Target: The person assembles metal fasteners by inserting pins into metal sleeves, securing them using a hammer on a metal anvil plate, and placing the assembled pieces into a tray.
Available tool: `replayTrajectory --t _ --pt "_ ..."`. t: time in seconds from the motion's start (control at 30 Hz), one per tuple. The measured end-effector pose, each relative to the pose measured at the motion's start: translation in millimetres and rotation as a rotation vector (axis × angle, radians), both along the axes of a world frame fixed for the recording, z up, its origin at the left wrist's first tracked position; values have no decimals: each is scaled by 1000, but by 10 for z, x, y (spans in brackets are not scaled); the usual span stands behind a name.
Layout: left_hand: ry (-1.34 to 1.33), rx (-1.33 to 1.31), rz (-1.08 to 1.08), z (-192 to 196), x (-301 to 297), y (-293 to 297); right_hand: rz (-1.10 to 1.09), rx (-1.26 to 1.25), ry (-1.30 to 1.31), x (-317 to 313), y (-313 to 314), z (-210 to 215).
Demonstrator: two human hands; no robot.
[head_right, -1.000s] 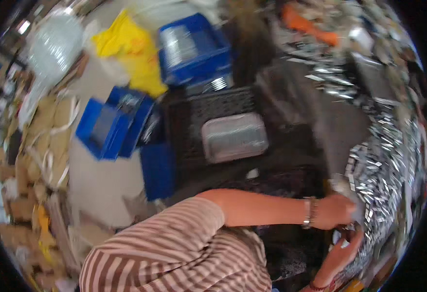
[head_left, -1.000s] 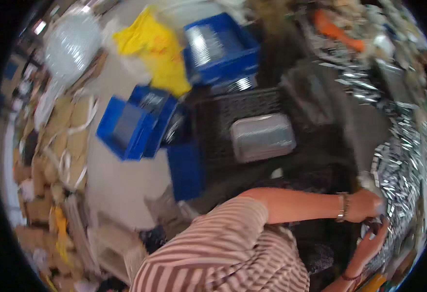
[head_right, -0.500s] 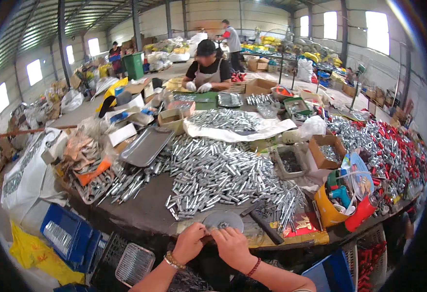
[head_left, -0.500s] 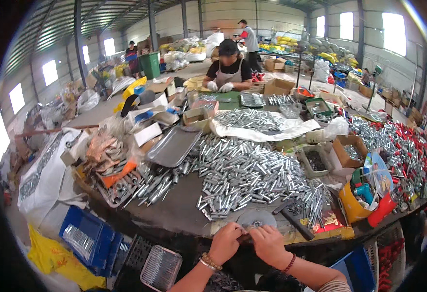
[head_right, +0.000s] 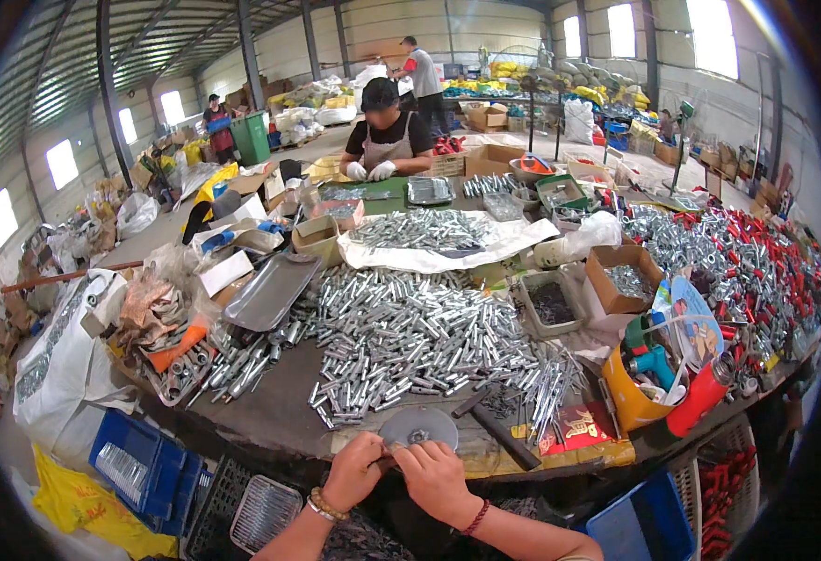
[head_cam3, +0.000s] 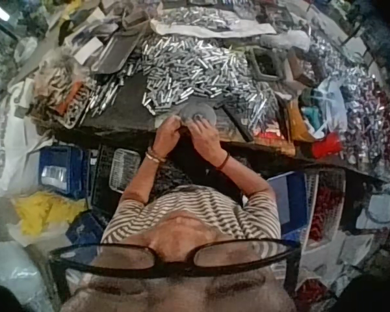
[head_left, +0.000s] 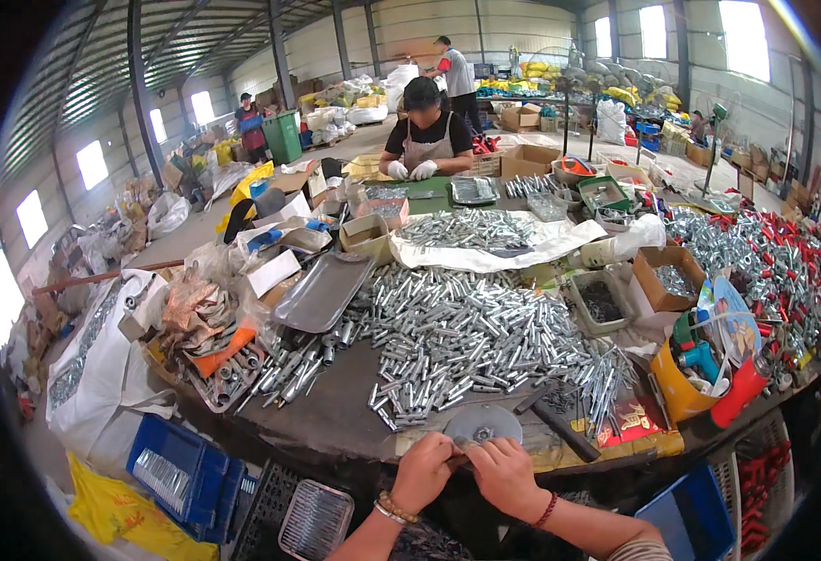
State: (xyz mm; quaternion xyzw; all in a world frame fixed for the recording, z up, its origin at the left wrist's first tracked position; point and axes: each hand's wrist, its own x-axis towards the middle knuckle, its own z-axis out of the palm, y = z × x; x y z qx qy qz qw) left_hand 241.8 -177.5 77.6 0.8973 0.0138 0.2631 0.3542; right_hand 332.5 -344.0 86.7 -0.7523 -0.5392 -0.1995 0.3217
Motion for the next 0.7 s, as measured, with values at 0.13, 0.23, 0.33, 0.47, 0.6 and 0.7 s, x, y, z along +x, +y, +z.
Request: replayTrajectory --t 0.13,0.23,0.33,0.47,0.6,0.7 --pt "3 -15 -3 -38 -40 -21 -15 11 27 -57 -17 -15" --pt "7 -12 28 -95 -55 -13 -37 12 28 -104 -40 -18" --pt "-8 -12 -15 -126 -114 -33 -27 22 32 -138 -65 -55" --pt "34 -8 10 -176 -50 6 -16 -10 29 -90 -72 -49" --pt "53 -88 -35 -69 -43 12 -159 -15 44 41 -207 108" --pt "-6 0 2 5 17 10 -302 31 -14 330 -340 306"
